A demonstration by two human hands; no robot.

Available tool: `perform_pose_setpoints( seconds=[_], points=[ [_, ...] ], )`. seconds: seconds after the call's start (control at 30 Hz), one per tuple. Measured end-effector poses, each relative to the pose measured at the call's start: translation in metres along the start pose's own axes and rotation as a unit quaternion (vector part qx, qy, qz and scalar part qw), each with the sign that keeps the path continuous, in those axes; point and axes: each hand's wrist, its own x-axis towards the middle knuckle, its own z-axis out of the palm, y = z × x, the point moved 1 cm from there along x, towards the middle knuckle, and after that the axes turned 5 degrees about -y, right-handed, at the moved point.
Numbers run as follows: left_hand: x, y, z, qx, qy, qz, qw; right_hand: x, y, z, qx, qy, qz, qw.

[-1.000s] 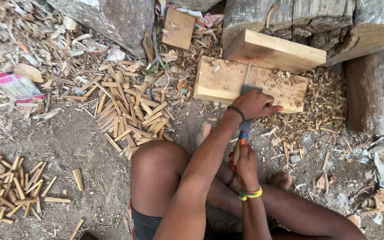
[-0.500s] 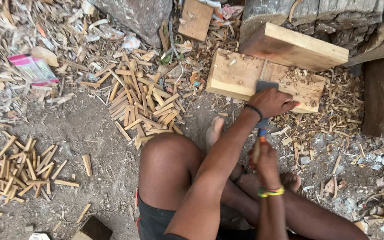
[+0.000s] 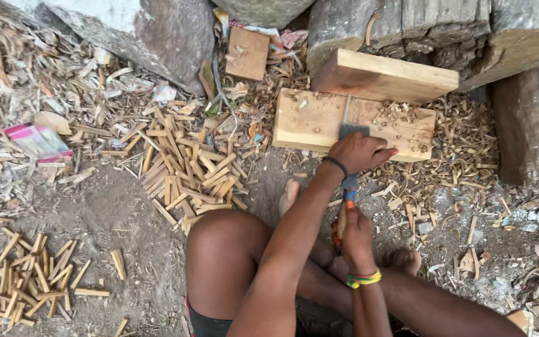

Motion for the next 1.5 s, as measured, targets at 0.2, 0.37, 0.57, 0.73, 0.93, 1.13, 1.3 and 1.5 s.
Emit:
perform_pose_setpoints(
  seconds=[0.2,0.37,0.57,0.73,0.93,1.13,1.3,1.5],
  points=[
    [-0.008,0.002,-0.006,-0.009,0.014,0.001,1.0,-0.006,-0.011,0.009,0.042,-0.018,-0.017,0.999],
    [-0.004,0.002,-0.006,-0.003,0.032,0.018,0.999,-0.003,-0.017,0.011,0.035,-0.005,-0.009,0.999],
    [-0.003,-0.007,0.004,0.003,0.006,-0.002,1.0,0.002,-0.009,0.009,0.047,-0.007,-0.015,0.999],
    [0.028,-0.016,0.002,0.008,-0.01,0.005,1.0,0.033,0.002,0.006,0.127,-0.033,-0.012,0.991],
    [0.043,-0.027,0.001,0.051,-0.11,-0.105,0.987,0.063,0.026,-0.001,0.087,-0.026,-0.032,0.995],
    [0.073,-0.049,0.006,0.168,-0.056,0.004,0.984,0.084,-0.009,0.011,0.133,-0.039,-0.029,0.99],
    [0.061,-0.029,0.004,0.114,0.001,0.034,0.993,0.078,-0.007,0.014,0.15,-0.015,-0.041,0.988],
    [-0.003,0.027,-0.011,0.101,0.162,0.178,0.965,0.091,0.022,0.009,0.28,-0.097,-0.019,0.955]
  ],
)
